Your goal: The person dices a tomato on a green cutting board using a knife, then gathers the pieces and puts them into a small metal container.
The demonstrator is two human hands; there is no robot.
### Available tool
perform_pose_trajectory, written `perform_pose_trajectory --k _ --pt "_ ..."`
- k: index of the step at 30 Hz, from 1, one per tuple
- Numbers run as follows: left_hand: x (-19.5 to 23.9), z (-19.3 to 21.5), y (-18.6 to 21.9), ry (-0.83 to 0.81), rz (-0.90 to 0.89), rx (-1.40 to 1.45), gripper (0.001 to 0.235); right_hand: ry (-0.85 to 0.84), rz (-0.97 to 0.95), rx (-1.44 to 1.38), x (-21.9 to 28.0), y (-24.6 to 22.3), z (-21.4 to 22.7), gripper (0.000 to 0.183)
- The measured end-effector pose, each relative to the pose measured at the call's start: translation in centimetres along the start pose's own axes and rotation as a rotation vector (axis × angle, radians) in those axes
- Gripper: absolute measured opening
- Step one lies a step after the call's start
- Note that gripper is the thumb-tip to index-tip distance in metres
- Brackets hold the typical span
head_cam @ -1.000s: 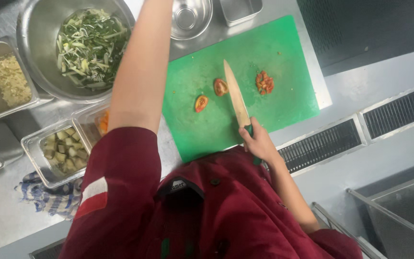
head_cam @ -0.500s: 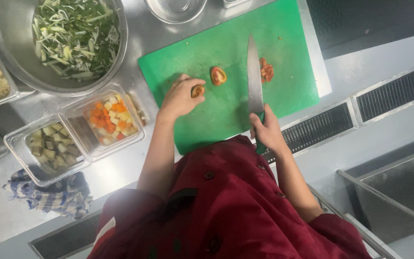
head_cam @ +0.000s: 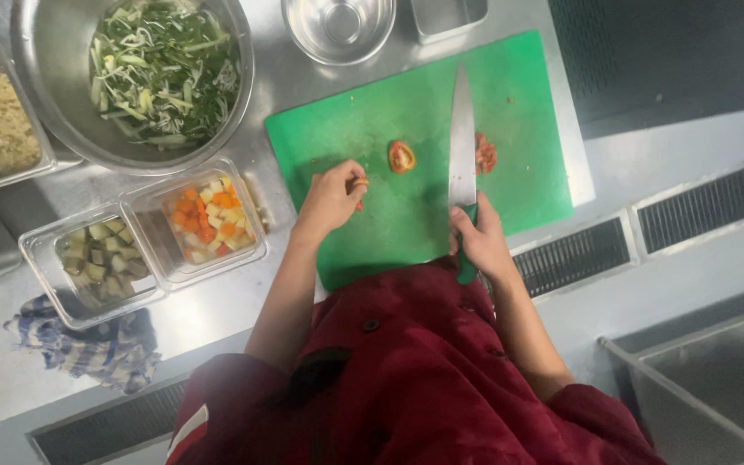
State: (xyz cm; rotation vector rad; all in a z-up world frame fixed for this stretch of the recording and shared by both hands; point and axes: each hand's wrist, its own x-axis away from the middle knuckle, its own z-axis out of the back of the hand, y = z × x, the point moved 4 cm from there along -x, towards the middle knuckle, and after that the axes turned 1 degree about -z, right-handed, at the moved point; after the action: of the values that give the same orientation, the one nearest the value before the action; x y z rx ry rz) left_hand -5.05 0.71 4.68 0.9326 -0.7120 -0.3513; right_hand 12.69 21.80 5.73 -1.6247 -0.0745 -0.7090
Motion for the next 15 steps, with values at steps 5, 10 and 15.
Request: perform_pose_trajectory --k 5,10,15 --pt "-3.7 1.4 2.4 0.077 0.115 0.478 0.022 -0.127 0.068 0.064 -4.2 -3.7 2.7 0.029" --pt "-9.2 5.1 8.6 0.251 0.028 0.619 0.029 -0.268 0.063 0.063 -8.3 -5.9 6.0 0.023" --pt "-18.4 9.1 16.2 0.26 -0.115 0.734 0.021 -0.335 0.099 0.079 -13.0 -10.1 8.9 0.023"
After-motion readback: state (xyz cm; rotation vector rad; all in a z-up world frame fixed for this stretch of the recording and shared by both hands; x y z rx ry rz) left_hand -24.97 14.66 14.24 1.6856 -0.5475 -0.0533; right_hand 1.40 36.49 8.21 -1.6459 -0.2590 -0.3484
